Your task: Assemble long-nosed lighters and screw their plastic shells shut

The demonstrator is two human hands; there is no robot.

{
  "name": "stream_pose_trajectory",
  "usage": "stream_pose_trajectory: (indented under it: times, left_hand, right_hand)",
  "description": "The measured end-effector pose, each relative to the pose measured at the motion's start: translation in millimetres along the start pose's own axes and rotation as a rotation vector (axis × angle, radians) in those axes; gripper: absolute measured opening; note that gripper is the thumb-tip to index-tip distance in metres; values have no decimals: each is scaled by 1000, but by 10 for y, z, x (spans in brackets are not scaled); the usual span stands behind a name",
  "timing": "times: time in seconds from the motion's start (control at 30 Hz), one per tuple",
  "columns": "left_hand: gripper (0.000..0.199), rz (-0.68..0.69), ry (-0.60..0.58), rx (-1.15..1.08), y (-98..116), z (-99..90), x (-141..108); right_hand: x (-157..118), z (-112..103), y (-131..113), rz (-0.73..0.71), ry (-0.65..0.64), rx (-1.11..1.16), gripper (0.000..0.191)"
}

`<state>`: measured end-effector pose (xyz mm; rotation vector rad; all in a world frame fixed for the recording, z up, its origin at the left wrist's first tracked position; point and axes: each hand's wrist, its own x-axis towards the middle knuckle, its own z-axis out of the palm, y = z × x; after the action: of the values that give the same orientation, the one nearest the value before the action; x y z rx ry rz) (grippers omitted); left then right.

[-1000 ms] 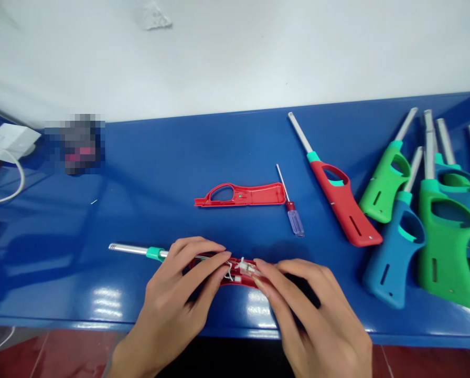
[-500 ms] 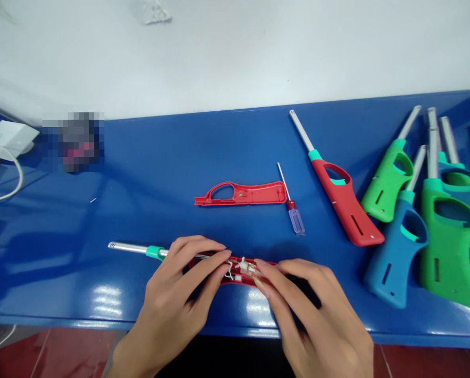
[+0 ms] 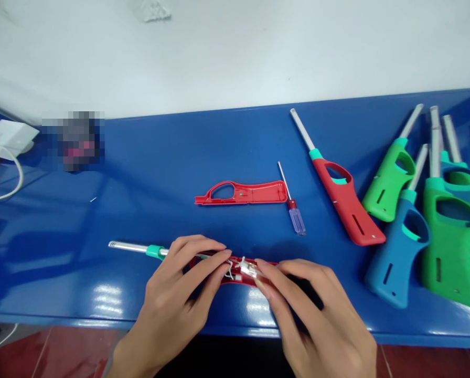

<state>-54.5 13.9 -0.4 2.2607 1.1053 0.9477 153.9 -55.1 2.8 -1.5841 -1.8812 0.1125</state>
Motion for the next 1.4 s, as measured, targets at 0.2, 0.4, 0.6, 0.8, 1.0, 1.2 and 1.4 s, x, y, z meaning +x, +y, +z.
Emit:
stream_pose_trajectory:
  times: [0.2,0.4,0.6,0.8,1.0,1.2,1.4]
  left_hand:
    - [19,-1,-2,-2,2,-6,-1]
    - [18,-1,2,-7,0,-3,7]
    - [21,1,-15,8,3,-7,-4]
    - [18,-11,-6,-11,13,-18,32]
    - [19,5,-49,-30,4,-41,79]
    - [16,14,-81,-59,-22,-8,87]
    - [13,14,-68,-55,-30,5,89]
  right_hand:
    - [11,10,-23,0,4,1,23]
    - [17,19,-12,-8,14,3,24]
    - [-117,41,-3,77,59,15,25]
    - [-152,68,-33,94,72,36,27]
    - [-5,8,-87,71,31,18,29]
    - [12,-25,-115,130,-9,44,36]
    - [119,-5,-192,159,41,38,32]
